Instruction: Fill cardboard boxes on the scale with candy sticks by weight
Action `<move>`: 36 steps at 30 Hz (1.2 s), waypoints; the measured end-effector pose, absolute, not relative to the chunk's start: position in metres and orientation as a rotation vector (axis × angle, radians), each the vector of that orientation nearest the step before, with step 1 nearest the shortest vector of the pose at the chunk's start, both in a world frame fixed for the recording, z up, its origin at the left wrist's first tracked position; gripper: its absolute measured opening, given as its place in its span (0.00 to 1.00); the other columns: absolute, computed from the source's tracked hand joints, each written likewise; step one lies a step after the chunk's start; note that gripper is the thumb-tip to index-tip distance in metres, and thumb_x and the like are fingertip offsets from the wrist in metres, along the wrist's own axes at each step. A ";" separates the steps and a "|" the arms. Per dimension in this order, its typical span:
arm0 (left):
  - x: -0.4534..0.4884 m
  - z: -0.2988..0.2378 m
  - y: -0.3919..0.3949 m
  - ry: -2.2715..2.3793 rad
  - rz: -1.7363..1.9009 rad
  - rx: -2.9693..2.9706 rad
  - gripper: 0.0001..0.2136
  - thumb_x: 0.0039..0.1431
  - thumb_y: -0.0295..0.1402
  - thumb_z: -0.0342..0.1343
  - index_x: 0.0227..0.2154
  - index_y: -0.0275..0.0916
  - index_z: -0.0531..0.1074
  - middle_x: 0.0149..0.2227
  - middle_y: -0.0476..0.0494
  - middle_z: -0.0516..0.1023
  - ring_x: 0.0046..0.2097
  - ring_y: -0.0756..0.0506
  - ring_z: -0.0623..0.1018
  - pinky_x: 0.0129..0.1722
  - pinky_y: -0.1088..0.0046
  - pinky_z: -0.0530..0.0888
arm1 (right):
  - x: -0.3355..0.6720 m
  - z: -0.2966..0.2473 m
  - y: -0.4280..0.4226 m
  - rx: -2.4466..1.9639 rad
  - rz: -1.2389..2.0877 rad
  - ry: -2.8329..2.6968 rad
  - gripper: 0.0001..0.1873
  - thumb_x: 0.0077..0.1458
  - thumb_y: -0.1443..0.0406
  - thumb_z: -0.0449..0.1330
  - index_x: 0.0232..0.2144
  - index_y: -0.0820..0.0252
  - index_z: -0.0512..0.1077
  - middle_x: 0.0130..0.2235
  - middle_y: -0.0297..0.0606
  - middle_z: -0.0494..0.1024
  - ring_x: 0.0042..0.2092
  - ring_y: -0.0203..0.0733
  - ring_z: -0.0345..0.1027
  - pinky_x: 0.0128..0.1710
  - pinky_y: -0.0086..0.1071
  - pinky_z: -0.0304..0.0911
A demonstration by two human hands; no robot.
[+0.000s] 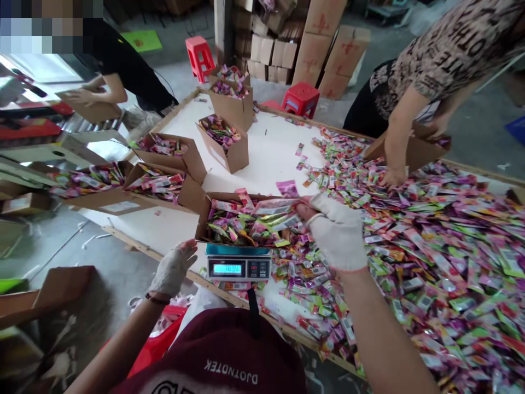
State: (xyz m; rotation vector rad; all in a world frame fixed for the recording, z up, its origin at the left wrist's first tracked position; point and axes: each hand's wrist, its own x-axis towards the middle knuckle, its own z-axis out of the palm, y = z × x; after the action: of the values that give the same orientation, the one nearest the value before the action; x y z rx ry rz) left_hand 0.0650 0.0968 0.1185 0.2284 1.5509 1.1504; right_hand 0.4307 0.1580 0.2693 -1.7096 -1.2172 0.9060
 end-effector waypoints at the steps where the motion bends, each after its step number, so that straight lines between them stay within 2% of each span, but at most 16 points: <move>1: 0.064 0.119 0.097 1.552 1.151 0.220 0.17 0.50 0.40 0.64 0.41 0.38 0.79 0.55 0.32 0.80 0.60 0.34 0.78 0.62 0.52 0.72 | 0.435 0.269 0.157 -1.722 0.880 -1.150 0.24 0.53 0.48 0.71 0.46 0.54 0.81 0.23 0.31 0.77 0.22 0.38 0.68 0.17 0.29 0.59; 5: 0.061 0.122 0.094 1.574 1.155 0.192 0.16 0.51 0.39 0.63 0.41 0.38 0.79 0.54 0.33 0.81 0.59 0.35 0.78 0.64 0.52 0.70 | 0.441 0.274 0.155 -1.716 0.847 -1.062 0.26 0.50 0.48 0.74 0.47 0.54 0.80 0.25 0.32 0.78 0.21 0.38 0.68 0.15 0.29 0.59; 10: 0.063 0.120 0.090 1.587 1.146 0.192 0.15 0.51 0.39 0.63 0.41 0.38 0.79 0.54 0.33 0.81 0.59 0.35 0.78 0.63 0.52 0.71 | 0.424 0.278 0.156 -1.646 0.854 -1.110 0.19 0.53 0.49 0.72 0.42 0.52 0.81 0.29 0.33 0.80 0.22 0.37 0.69 0.19 0.31 0.64; 13: 0.065 0.119 0.088 1.582 1.154 0.198 0.15 0.52 0.39 0.63 0.41 0.39 0.79 0.55 0.33 0.81 0.60 0.35 0.78 0.63 0.52 0.72 | 0.410 0.274 0.159 -1.619 0.964 -1.084 0.20 0.54 0.49 0.70 0.43 0.53 0.81 0.32 0.35 0.82 0.24 0.38 0.72 0.19 0.31 0.64; 18: 0.066 0.117 0.086 1.604 1.147 0.195 0.16 0.51 0.40 0.63 0.42 0.38 0.79 0.55 0.32 0.81 0.61 0.34 0.78 0.64 0.51 0.71 | 0.396 0.263 0.165 -1.666 1.085 -1.333 0.22 0.54 0.48 0.67 0.42 0.58 0.82 0.24 0.33 0.77 0.23 0.39 0.72 0.19 0.29 0.61; 20: 0.066 0.116 0.086 1.607 1.152 0.201 0.17 0.51 0.39 0.63 0.43 0.38 0.80 0.55 0.32 0.81 0.60 0.34 0.78 0.64 0.50 0.70 | 0.396 0.263 0.166 -1.686 1.045 -1.336 0.23 0.55 0.47 0.66 0.41 0.59 0.81 0.22 0.31 0.76 0.22 0.38 0.70 0.19 0.29 0.61; 24: 0.066 0.117 0.085 1.604 1.161 0.195 0.16 0.52 0.40 0.62 0.42 0.38 0.80 0.55 0.33 0.81 0.60 0.35 0.78 0.62 0.52 0.71 | 0.412 0.276 0.161 -1.685 0.863 -1.161 0.26 0.53 0.44 0.68 0.42 0.58 0.80 0.27 0.33 0.78 0.22 0.37 0.67 0.20 0.32 0.64; 27: 0.064 0.118 0.084 1.600 1.158 0.187 0.15 0.52 0.39 0.63 0.41 0.38 0.79 0.54 0.33 0.81 0.58 0.35 0.79 0.60 0.54 0.73 | 0.448 0.284 0.147 -1.803 0.612 -1.163 0.23 0.56 0.45 0.67 0.43 0.53 0.81 0.29 0.37 0.79 0.23 0.40 0.68 0.23 0.37 0.65; 29: 0.063 0.118 0.083 1.594 1.164 0.180 0.14 0.51 0.39 0.64 0.40 0.38 0.79 0.53 0.33 0.81 0.57 0.36 0.80 0.59 0.55 0.74 | 0.487 0.283 0.134 -1.997 0.381 -1.290 0.18 0.61 0.46 0.63 0.41 0.48 0.81 0.29 0.42 0.78 0.27 0.47 0.73 0.28 0.44 0.67; 32: 0.061 0.117 0.083 1.595 1.167 0.160 0.14 0.52 0.38 0.63 0.40 0.38 0.80 0.53 0.34 0.82 0.56 0.36 0.80 0.59 0.56 0.74 | 0.548 0.270 0.114 -2.244 0.078 -1.680 0.17 0.62 0.43 0.57 0.41 0.40 0.78 0.33 0.48 0.78 0.40 0.62 0.77 0.37 0.57 0.68; 34: 0.060 0.116 0.083 1.604 1.169 0.157 0.13 0.53 0.38 0.62 0.40 0.38 0.80 0.53 0.34 0.81 0.56 0.37 0.80 0.59 0.56 0.73 | 0.570 0.260 0.105 -2.254 0.026 -1.821 0.18 0.60 0.42 0.57 0.46 0.36 0.75 0.38 0.47 0.78 0.48 0.68 0.76 0.43 0.63 0.68; 36: 0.061 0.115 0.083 1.601 1.169 0.166 0.14 0.53 0.38 0.62 0.40 0.37 0.80 0.54 0.34 0.81 0.56 0.37 0.80 0.59 0.56 0.73 | 0.566 0.254 0.101 -2.203 0.120 -1.830 0.19 0.60 0.45 0.58 0.51 0.36 0.71 0.43 0.46 0.79 0.53 0.69 0.74 0.48 0.65 0.68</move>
State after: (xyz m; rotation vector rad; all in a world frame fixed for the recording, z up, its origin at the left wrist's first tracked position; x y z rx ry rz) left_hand 0.0607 0.0826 0.1153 0.1663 1.6011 1.1690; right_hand 0.5659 0.1009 0.2543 -2.2028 -1.8300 0.1198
